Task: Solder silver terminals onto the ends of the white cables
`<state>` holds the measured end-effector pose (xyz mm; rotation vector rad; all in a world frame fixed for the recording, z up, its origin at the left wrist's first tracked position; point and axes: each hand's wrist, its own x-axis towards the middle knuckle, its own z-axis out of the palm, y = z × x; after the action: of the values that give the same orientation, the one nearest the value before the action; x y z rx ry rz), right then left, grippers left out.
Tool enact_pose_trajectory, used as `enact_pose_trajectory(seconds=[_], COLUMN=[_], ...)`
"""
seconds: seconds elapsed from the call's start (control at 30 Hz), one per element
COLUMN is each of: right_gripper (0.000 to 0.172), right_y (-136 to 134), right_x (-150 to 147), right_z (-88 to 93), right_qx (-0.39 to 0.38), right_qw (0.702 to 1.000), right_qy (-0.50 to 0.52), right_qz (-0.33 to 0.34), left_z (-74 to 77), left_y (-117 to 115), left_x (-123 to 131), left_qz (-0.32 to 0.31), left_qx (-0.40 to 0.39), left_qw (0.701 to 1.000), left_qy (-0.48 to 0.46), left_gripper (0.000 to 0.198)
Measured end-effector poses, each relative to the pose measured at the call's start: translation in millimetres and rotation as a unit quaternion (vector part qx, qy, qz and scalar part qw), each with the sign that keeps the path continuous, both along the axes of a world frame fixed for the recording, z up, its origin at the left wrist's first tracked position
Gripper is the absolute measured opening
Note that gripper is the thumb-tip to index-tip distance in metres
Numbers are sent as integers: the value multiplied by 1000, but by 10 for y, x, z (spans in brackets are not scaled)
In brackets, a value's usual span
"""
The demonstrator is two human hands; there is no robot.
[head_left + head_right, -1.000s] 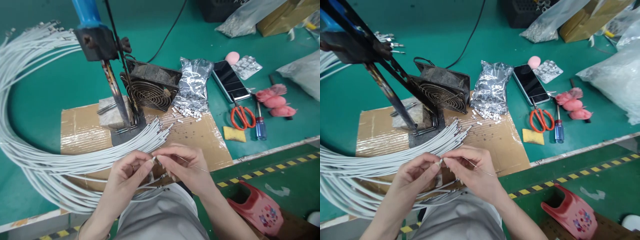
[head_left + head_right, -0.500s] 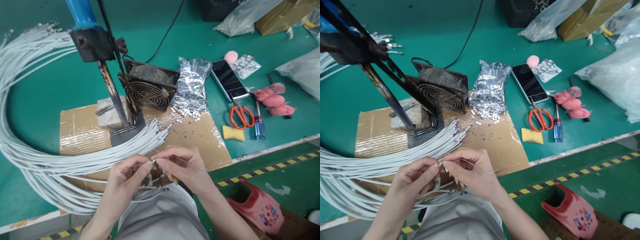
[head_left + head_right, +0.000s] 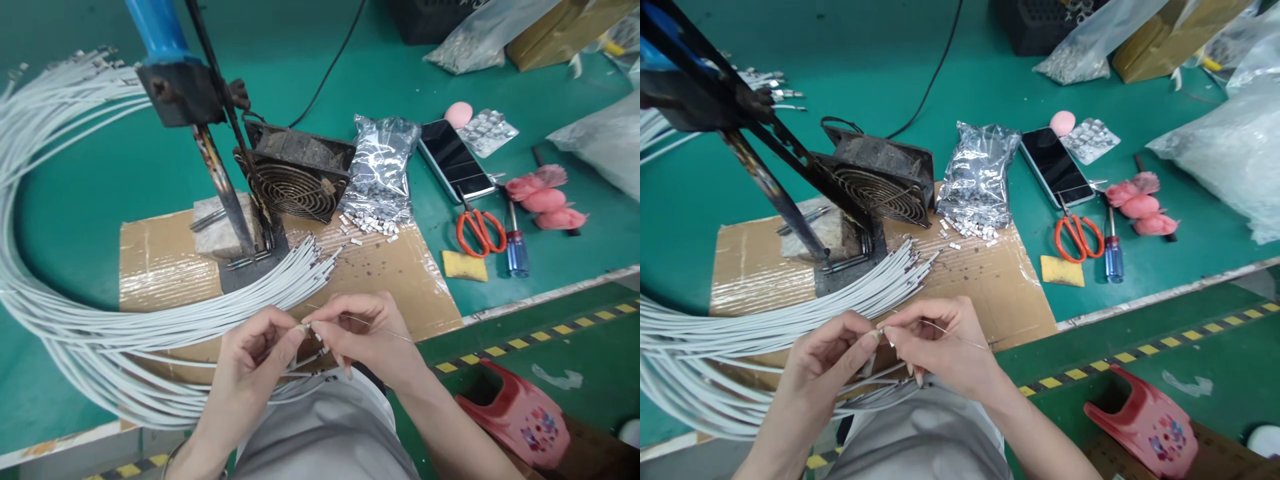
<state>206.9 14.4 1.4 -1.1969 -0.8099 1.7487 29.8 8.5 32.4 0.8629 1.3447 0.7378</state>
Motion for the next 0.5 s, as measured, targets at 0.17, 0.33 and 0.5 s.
enact_pose_trajectory(seconds=[0.17,0.33,0.5], right_gripper=[30,19,13], right_y=[-17,0,21], right_x=[-8,60,121], right_z=[40,144,171], right_qx=[6,46,79], right_qw=[1000,997,993], right_qy=[-25,-61,-73], right_qz=[-6,18,45], left_z=[-17,9,50], left_y=[-2,4,3], left_x=[-29,5,73], left_qz=[-18,-3,10], left_qx=[-23,-19,11], left_qw=[1000,1000,999], left_qy=[-2,10,29], left_gripper=[31,28,24])
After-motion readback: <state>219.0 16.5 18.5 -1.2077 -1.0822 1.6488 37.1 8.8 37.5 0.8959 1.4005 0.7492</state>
